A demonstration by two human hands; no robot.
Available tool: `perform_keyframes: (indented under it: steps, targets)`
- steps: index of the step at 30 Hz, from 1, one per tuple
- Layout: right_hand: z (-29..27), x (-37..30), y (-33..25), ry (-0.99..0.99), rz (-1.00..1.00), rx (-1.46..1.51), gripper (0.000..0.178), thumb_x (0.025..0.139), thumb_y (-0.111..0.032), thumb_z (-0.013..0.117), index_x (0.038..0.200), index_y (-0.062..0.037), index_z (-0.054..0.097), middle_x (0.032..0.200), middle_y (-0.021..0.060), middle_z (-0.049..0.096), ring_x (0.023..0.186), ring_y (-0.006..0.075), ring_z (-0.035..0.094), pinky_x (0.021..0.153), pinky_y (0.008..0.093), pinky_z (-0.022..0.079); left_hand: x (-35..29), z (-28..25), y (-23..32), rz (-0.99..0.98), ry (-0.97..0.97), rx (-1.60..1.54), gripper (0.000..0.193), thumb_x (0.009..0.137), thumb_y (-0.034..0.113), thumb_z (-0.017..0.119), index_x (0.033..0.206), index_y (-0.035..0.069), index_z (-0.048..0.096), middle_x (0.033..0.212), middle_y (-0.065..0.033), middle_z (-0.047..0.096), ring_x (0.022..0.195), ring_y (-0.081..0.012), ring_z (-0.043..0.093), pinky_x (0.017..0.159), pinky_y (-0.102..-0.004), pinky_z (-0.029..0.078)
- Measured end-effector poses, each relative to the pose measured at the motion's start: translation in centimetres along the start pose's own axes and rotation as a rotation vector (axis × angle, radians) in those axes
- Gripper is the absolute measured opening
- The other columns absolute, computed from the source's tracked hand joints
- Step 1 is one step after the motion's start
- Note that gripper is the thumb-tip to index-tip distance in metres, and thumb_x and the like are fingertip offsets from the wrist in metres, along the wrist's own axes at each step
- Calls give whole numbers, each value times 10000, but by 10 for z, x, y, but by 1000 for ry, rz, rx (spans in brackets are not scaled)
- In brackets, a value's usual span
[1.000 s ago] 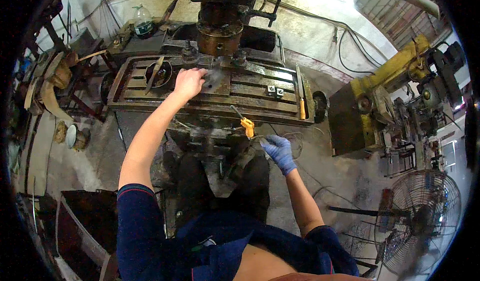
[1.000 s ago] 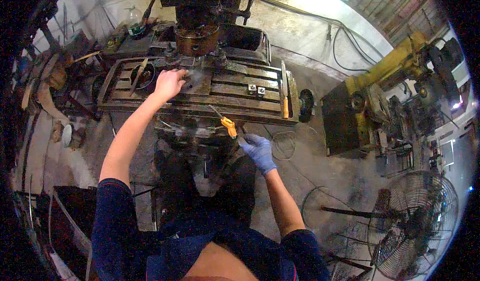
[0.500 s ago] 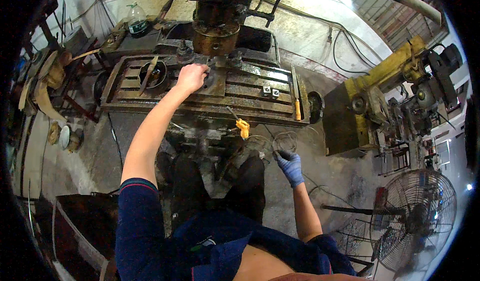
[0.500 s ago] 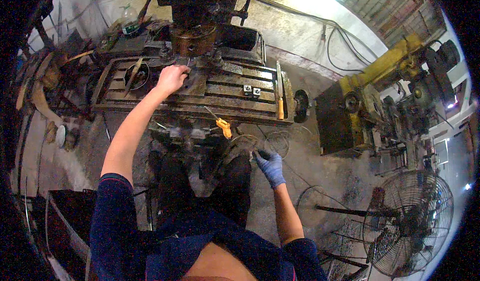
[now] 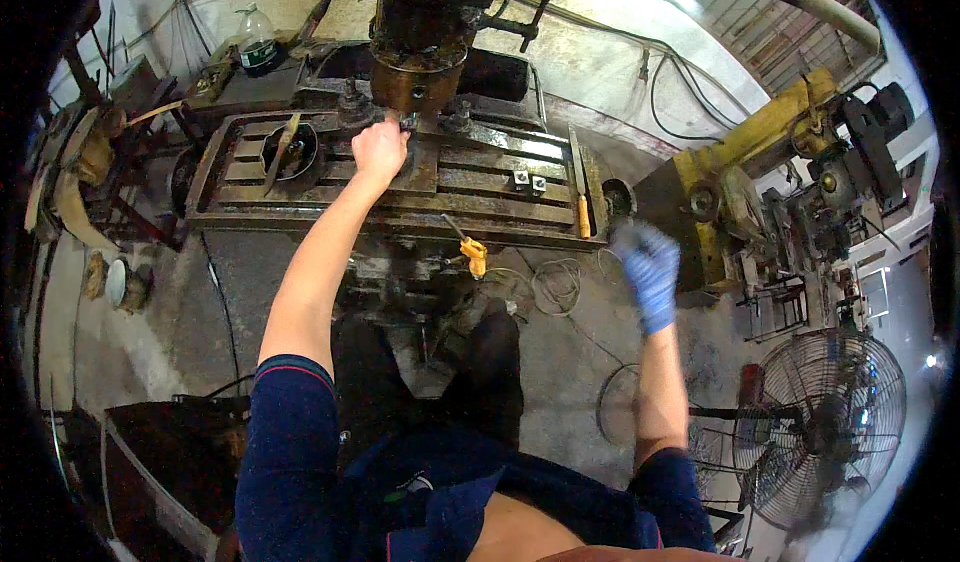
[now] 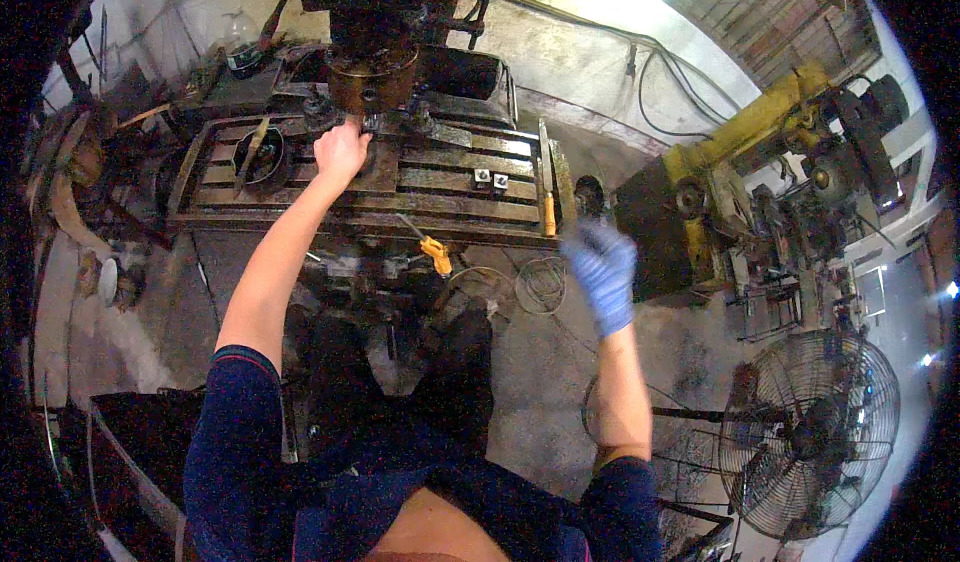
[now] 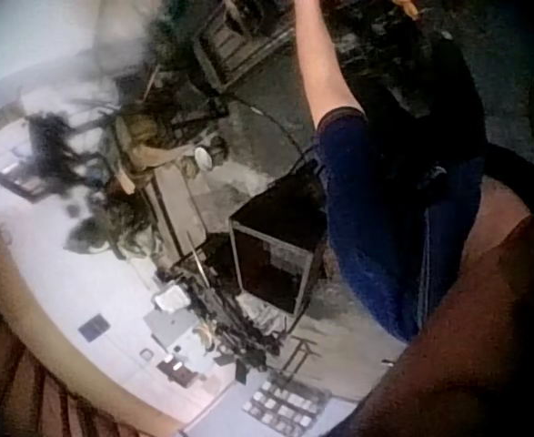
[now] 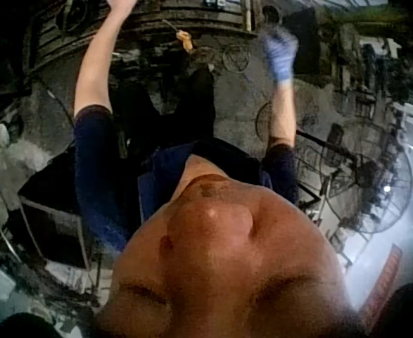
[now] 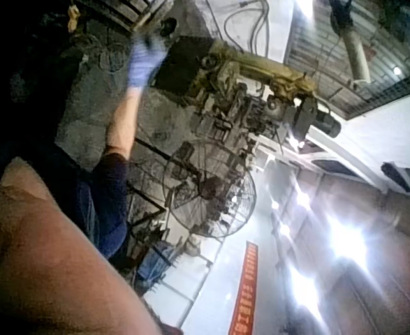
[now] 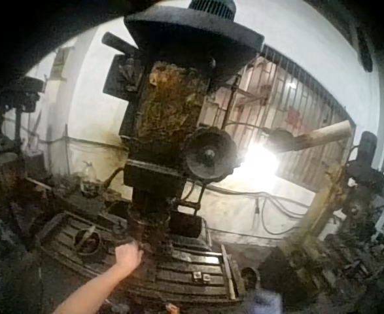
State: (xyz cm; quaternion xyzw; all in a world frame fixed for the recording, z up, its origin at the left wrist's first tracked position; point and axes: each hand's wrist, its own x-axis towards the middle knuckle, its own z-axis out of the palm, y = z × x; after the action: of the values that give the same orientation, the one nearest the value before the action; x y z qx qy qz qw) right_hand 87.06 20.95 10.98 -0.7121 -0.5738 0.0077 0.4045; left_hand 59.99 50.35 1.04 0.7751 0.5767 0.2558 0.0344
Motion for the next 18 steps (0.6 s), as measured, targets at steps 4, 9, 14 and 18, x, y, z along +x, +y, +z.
perform_keyframes:
  steps: [4, 9, 14, 18]
  targets:
    - [-78, 117, -85, 310, -369, 149, 307, 811, -209, 572, 1029, 6, 597, 1021, 115, 599, 927, 218, 558, 829, 335, 428, 6, 11, -19, -11, 63, -19, 258, 747, 321, 617, 806, 71, 593, 712, -165, 623, 689, -337, 617, 606, -440, 489]
    - [-150, 179, -182, 441, -868, 401, 389, 840, -280, 492, 1085, 16, 548, 1091, 163, 566, 1031, 283, 539, 941, 427, 388, 5, 0, -4, 26, -1, -59, 269, 747, 296, 617, 809, 37, 589, 743, -166, 627, 715, -328, 621, 627, -442, 487]
    - [-122, 142, -142, 487, -678, 817, 367, 864, -310, 424, 993, 5, 559, 982, 153, 591, 936, 270, 571, 927, 463, 386, 3, 7, -9, 41, 19, -85, 265, 732, 302, 630, 775, 42, 600, 735, -161, 626, 705, -328, 620, 624, -435, 491]
    - [-65, 91, -109, 468, -657, 741, 367, 898, -333, 410, 843, -13, 582, 927, 151, 607, 952, 306, 559, 972, 471, 343, 3, 8, -18, 42, 23, -74, 269, 726, 309, 636, 743, 41, 615, 738, -162, 628, 701, -332, 621, 617, -429, 494]
